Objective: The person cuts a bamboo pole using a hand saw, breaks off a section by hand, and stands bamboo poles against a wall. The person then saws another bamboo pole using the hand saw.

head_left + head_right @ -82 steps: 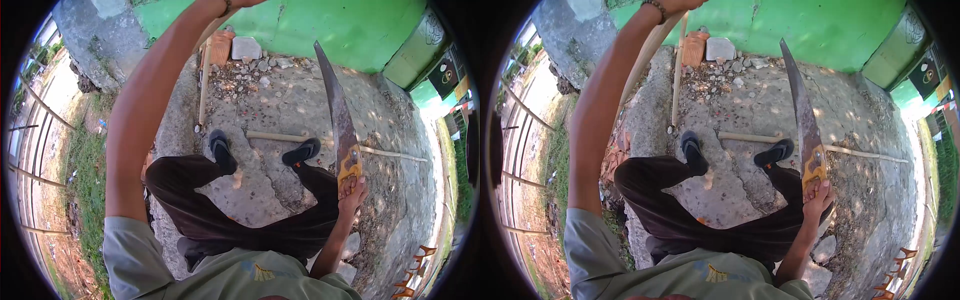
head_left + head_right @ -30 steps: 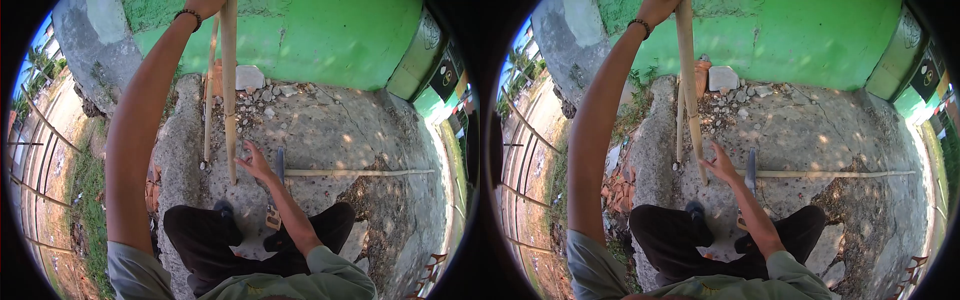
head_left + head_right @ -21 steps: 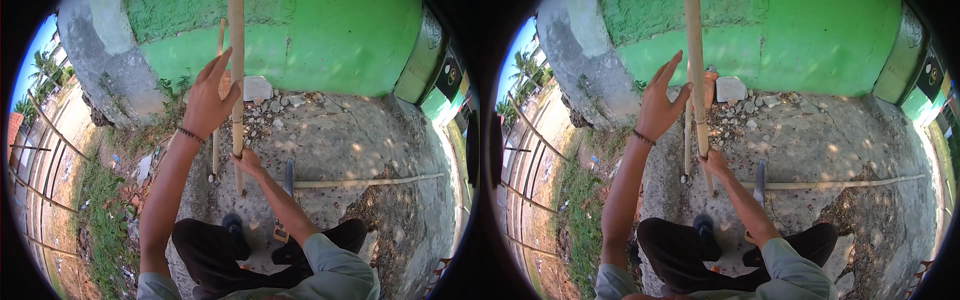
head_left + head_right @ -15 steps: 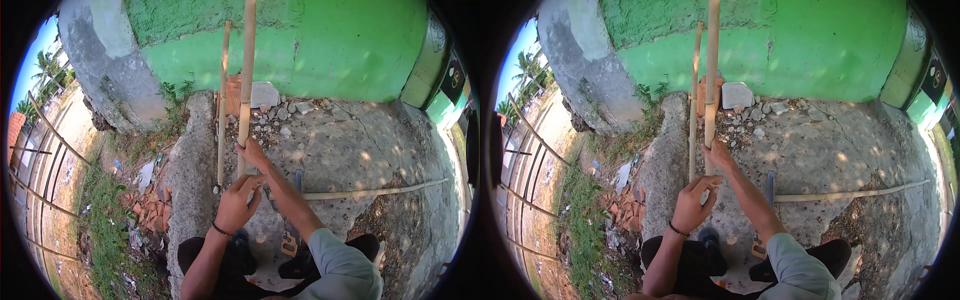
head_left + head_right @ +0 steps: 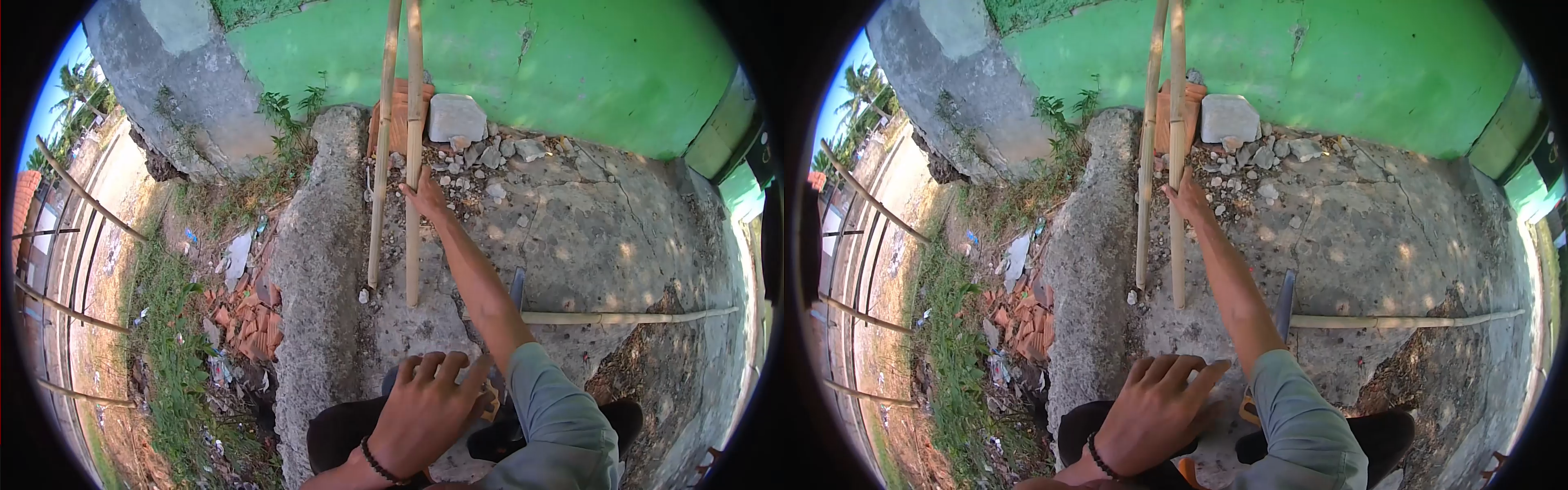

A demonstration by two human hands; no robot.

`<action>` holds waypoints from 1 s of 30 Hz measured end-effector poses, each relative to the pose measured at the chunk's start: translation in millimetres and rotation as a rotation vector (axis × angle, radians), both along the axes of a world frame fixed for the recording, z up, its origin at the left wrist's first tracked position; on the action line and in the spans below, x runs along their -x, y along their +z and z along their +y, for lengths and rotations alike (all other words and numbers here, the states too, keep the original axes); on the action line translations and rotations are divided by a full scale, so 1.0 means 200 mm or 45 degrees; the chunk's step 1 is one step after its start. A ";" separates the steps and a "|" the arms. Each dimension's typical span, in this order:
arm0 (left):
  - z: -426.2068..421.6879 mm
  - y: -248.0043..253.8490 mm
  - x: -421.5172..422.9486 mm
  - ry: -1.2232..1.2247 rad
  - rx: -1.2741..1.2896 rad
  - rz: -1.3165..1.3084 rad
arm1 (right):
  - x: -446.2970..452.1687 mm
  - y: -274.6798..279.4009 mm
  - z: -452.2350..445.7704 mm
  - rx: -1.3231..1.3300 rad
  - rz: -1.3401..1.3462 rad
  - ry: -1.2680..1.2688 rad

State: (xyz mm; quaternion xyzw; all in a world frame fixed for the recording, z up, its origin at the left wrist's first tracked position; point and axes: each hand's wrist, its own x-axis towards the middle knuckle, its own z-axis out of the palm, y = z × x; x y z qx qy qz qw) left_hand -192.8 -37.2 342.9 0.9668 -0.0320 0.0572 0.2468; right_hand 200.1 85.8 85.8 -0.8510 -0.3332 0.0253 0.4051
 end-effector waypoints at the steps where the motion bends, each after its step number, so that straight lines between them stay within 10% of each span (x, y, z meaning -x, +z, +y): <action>1: -0.01 0.00 0.01 -0.050 0.018 0.064 | -0.04 -0.06 0.02 -0.030 -0.001 -0.010; 30: -0.01 -0.05 0.09 0.023 0.211 0.177 | 0.06 -0.06 0.10 -0.113 -0.141 -0.242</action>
